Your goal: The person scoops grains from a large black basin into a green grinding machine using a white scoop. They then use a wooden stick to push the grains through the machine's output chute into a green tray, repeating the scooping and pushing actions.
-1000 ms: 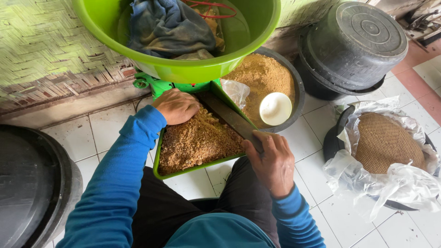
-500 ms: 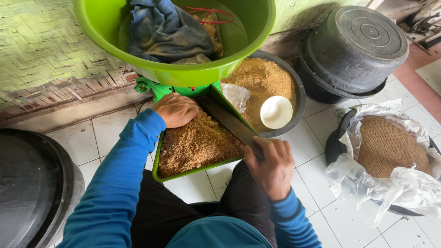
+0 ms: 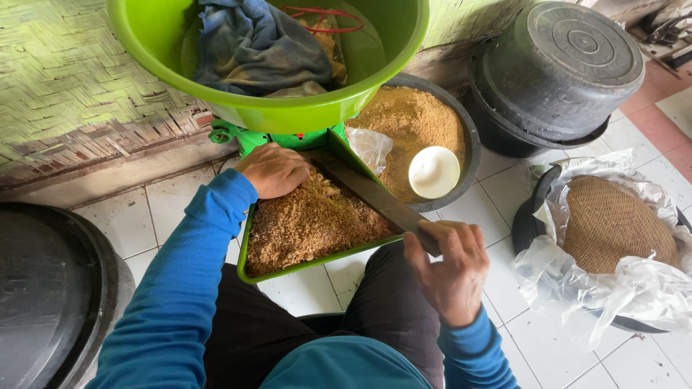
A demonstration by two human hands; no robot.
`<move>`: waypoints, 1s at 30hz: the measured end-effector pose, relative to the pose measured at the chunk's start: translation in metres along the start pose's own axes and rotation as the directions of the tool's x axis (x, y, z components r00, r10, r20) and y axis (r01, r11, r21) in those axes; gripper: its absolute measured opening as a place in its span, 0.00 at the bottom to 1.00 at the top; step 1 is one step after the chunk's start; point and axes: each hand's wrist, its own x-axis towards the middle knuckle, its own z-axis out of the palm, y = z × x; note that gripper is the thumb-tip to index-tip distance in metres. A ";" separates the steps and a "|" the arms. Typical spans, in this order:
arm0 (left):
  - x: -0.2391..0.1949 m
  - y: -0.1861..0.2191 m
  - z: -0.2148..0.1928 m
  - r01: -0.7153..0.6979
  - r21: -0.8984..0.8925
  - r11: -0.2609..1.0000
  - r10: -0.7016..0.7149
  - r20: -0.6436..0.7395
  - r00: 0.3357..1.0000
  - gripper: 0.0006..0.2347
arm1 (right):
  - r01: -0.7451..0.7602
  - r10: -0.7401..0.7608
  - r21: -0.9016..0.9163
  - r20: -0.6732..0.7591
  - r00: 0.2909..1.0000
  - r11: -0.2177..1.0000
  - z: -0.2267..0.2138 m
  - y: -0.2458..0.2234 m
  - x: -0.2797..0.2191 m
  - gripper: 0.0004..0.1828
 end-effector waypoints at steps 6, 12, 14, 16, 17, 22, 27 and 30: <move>-0.001 -0.002 0.002 -0.056 -0.031 0.998 0.053 -0.084 0.995 0.16 | 0.022 -0.026 0.031 0.120 0.992 0.999 0.013 -0.011 0.011 0.15; 0.000 -0.008 0.008 -0.071 -0.024 0.997 0.069 -0.084 0.994 0.16 | -0.004 0.000 0.016 0.202 0.979 1.000 0.037 -0.015 0.018 0.15; 0.000 -0.008 0.009 -0.080 -0.006 0.997 0.079 -0.081 0.994 0.16 | -0.022 0.020 0.010 0.235 0.972 1.000 0.039 -0.015 0.019 0.15; 0.001 -0.009 0.010 -0.089 0.004 0.996 0.089 -0.078 0.993 0.16 | -0.010 0.008 0.006 0.237 0.972 1.000 0.040 -0.014 0.021 0.16; 0.002 -0.009 0.010 -0.092 0.006 0.996 0.093 -0.077 0.993 0.16 | -0.002 0.001 0.004 0.236 0.972 1.000 0.040 -0.014 0.022 0.16; 0.001 -0.009 0.010 -0.062 -0.006 0.998 0.062 -0.060 0.996 0.16 | -0.008 0.002 0.042 0.147 0.989 0.999 0.031 -0.018 0.016 0.16; 0.001 -0.009 0.010 -0.045 -0.007 0.999 0.044 -0.054 0.998 0.16 | -0.042 0.038 0.028 0.136 0.990 0.999 0.019 -0.022 0.016 0.16; 0.001 -0.009 0.011 -0.059 0.013 0.998 0.060 -0.061 0.996 0.17 | 0.008 -0.013 0.031 0.179 0.984 0.999 0.027 -0.023 0.023 0.16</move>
